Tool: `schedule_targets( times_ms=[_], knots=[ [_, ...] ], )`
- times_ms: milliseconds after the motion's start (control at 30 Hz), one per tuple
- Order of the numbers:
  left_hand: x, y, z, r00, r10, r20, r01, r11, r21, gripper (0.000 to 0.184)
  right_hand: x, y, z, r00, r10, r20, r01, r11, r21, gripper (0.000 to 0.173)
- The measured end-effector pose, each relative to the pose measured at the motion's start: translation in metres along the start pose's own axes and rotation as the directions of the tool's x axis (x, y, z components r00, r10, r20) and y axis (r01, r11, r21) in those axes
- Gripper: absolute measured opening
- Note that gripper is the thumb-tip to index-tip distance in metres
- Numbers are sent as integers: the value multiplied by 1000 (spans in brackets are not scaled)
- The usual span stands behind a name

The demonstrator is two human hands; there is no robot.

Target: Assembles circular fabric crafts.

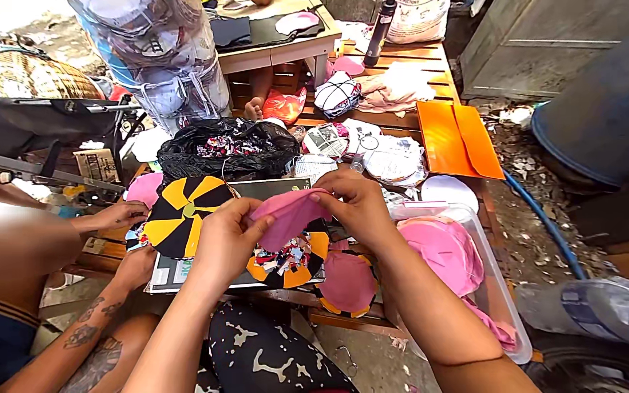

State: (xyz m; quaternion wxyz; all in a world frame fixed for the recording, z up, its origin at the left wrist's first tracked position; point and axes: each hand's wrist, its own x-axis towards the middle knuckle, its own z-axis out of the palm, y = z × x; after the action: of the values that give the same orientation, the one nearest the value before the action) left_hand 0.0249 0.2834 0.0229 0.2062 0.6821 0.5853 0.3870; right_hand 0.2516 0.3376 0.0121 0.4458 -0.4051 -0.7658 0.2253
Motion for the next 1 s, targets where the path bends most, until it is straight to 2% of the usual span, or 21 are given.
schedule_targets(
  times_ms=[67, 167, 267, 367, 433, 567, 667, 833, 900, 1000],
  knots=[
    [-3, 0, -4, 996, -7, 89, 2, 998, 58, 15, -2, -3, -5, 1000, -12, 11, 12, 1000, -2, 14],
    [-5, -8, -7, 994, 24, 110, -35, 995, 96, 8, -4, -6, -11, 997, 10, 80, -19, 994, 108, 10],
    [-8, -22, -9, 994, 48, 103, -41, 997, -70, 10, -8, -5, -14, 986, 94, 140, -134, 942, 309, 4],
    [-8, -25, -11, 997, -25, 78, 42, 975, -219, 10, -10, -3, -16, 973, 170, 158, -222, 881, 418, 14],
    [-7, -26, -11, 996, -68, 53, 78, 977, -200, 10, -9, 0, -14, 971, 185, 154, -233, 887, 399, 16],
    [1, -31, -6, 992, -120, -33, 119, 993, -23, 9, 0, 15, 0, 973, 188, 135, -220, 936, 277, 14],
    [10, -26, -4, 983, -163, -79, 163, 987, -11, 10, 14, 20, 10, 970, 216, 108, -236, 940, 248, 11],
    [0, -27, 0, 979, 19, -205, -13, 999, 33, 13, 13, 13, 11, 982, 177, 64, -187, 944, 271, 13],
    [-17, -37, 10, 977, 73, -199, -59, 995, 76, 16, -1, 21, 14, 981, 170, 90, -185, 961, 203, 13],
    [-46, -58, 39, 985, 80, -155, -66, 993, 94, 17, -28, 45, 28, 946, 262, 190, -288, 950, 119, 15]
  ],
)
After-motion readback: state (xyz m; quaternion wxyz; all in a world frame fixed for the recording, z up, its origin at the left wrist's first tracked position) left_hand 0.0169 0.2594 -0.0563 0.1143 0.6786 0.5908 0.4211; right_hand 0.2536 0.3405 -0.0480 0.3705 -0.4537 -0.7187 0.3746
